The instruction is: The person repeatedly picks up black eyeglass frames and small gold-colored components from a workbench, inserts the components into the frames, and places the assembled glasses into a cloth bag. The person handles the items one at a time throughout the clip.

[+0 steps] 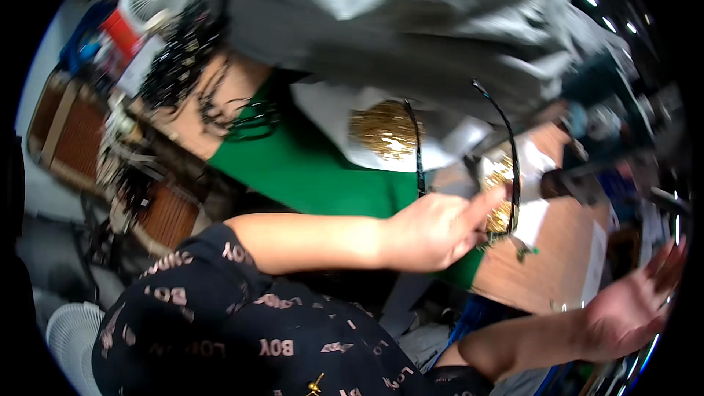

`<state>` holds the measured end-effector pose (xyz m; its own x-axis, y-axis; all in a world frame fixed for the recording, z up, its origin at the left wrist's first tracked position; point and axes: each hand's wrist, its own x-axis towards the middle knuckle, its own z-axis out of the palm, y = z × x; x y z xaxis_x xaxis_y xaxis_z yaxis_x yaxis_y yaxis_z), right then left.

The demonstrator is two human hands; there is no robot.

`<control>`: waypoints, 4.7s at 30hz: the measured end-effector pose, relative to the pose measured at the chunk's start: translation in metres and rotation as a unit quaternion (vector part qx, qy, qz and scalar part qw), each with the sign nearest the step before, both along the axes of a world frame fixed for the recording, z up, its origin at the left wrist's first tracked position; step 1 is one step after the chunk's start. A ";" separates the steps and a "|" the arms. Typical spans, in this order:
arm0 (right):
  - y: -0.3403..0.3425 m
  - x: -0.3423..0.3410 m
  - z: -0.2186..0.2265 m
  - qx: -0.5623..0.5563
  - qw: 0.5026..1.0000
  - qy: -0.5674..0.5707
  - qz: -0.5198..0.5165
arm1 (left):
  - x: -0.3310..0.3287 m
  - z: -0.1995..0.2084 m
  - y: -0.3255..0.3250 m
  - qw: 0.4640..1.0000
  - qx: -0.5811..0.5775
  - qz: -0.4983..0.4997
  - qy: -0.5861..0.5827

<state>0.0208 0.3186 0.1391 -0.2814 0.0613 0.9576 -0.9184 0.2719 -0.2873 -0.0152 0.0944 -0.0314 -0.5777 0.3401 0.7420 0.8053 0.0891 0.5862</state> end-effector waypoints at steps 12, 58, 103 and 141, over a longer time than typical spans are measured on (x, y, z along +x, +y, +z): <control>-0.036 0.016 -0.146 -0.139 0.917 -0.333 -0.167 | 0.044 0.011 -0.245 0.853 -0.131 0.160 -0.478; -0.137 -0.020 -0.191 0.214 0.845 -0.486 -0.067 | -0.126 0.121 -0.225 0.973 0.213 0.091 0.013; -0.178 -0.033 -0.181 -0.070 0.666 -0.678 0.304 | 0.021 -0.004 -0.133 0.978 -0.095 0.157 -0.097; -0.097 0.014 -0.161 -0.144 0.890 -0.408 0.145 | 0.008 0.055 -0.029 0.755 0.305 -0.273 -0.513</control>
